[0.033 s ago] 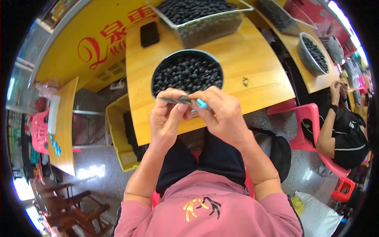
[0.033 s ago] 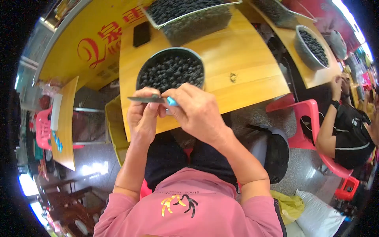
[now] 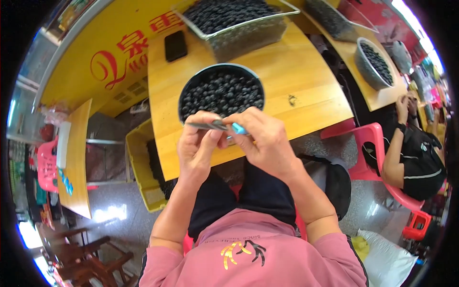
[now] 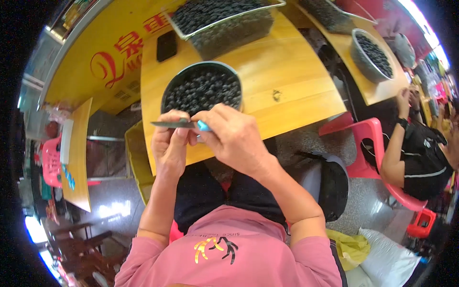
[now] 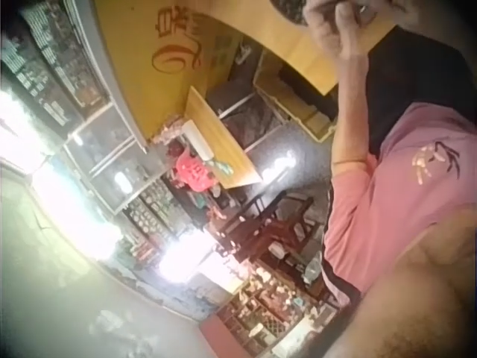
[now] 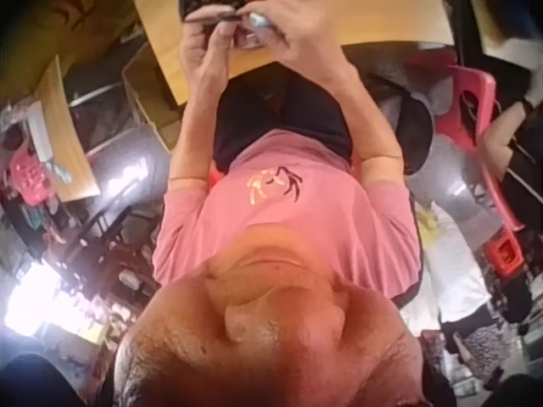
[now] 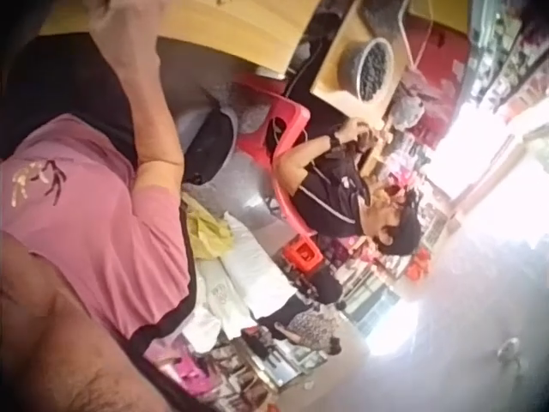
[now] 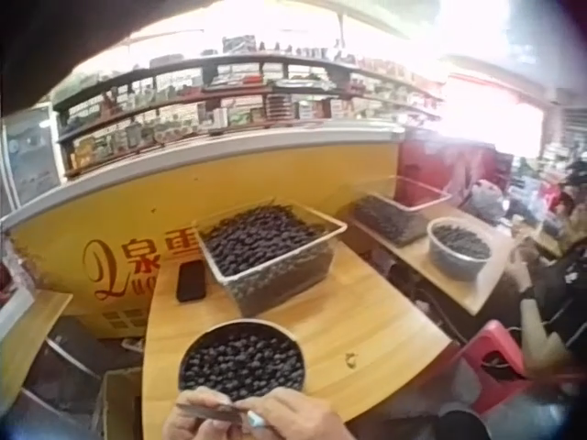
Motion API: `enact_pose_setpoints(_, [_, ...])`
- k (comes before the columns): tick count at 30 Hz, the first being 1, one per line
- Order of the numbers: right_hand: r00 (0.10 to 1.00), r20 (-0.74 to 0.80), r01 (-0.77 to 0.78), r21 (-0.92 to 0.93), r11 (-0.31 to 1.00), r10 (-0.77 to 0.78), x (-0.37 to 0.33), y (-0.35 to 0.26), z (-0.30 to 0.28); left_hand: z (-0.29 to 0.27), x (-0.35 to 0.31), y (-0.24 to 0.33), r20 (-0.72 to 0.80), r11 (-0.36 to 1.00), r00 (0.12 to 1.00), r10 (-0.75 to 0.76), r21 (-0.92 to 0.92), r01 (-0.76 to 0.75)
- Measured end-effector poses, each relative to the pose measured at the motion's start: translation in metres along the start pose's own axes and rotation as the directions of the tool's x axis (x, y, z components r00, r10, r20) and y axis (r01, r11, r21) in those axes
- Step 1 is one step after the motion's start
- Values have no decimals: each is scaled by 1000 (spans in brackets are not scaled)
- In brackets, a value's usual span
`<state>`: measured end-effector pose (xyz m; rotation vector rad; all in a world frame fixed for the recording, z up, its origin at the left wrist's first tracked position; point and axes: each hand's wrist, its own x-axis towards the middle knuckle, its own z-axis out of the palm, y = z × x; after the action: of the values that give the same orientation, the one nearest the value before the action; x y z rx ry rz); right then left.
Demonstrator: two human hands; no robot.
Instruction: Using a small knife to cut or peel small dark fruits or seeds.
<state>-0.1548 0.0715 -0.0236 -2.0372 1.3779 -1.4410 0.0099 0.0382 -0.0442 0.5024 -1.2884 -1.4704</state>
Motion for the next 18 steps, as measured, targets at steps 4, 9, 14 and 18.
enact_pose_setpoints(4, [999,-31,23,-57,998,-25,-4,3,-3,5,1,-2,-11,997,999,-30,68,31])
enact_pose_setpoints(9, [996,-79,40,-78,996,-47,-5,6,-1,3,3,-2,-23,996,1000,-15,93,17])
enact_pose_setpoints(14, [991,-129,27,-147,989,-46,-5,11,-1,6,13,-6,-9,998,999,-44,51,45])
enact_pose_setpoints(18, [984,-176,-11,-184,983,-22,-6,11,-2,7,18,-12,-1,996,999,-53,77,52])
